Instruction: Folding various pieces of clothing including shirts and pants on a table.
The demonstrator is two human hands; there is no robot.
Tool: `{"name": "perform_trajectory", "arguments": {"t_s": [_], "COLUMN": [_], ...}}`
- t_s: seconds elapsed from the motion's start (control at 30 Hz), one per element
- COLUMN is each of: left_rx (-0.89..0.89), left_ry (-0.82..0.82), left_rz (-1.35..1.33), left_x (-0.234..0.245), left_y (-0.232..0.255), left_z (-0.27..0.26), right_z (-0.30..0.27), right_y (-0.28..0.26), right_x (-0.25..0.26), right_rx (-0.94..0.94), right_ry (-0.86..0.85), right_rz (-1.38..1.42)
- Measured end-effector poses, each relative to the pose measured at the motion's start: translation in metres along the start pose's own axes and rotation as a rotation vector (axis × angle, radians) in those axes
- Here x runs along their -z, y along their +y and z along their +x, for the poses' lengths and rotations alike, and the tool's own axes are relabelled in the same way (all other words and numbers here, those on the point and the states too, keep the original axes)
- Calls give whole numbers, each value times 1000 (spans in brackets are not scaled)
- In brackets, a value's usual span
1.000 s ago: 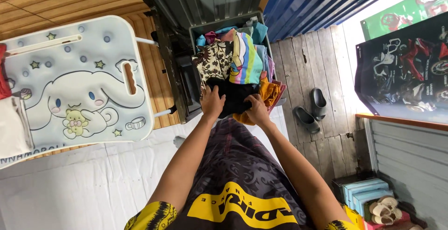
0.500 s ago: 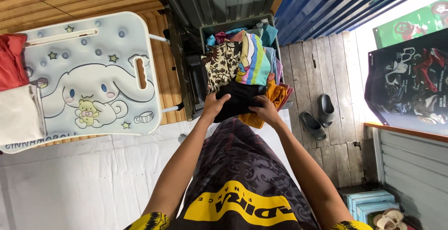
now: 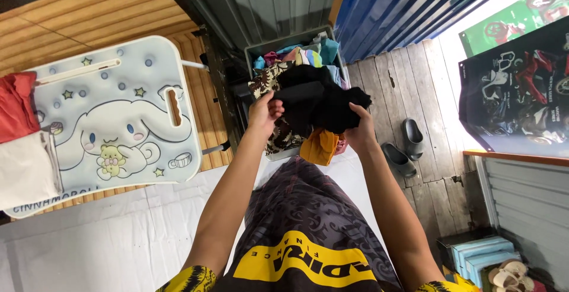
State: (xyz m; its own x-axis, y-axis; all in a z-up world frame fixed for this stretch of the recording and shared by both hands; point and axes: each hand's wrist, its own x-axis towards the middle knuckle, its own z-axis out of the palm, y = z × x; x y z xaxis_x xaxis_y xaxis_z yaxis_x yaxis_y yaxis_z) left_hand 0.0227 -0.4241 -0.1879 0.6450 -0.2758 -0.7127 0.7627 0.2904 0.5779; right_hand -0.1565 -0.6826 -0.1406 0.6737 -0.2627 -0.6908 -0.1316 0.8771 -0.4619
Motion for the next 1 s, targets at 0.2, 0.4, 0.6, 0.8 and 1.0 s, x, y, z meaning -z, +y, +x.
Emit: {"name": "perform_trajectory", "arguments": {"t_s": [0.2, 0.4, 0.6, 0.8, 1.0], "left_rx": [-240, -286, -249, -88, 105], "left_ry": [280, 289, 82, -166, 153], "left_rz": [309, 394, 160, -318, 332], "left_x": [11, -27, -27, 5, -14], "left_y": [13, 54, 65, 32, -8], "left_z": [-25, -108, -121, -74, -75], "right_z": [-20, 12, 41, 22, -37], "right_y": [-15, -4, 40, 16, -53], "right_x": [-2, 6, 12, -1, -71], "right_rx": [-14, 30, 88, -73, 23], "right_ry": [28, -33, -1, -104, -349], "right_rz": [50, -82, -291, 240, 247]}}
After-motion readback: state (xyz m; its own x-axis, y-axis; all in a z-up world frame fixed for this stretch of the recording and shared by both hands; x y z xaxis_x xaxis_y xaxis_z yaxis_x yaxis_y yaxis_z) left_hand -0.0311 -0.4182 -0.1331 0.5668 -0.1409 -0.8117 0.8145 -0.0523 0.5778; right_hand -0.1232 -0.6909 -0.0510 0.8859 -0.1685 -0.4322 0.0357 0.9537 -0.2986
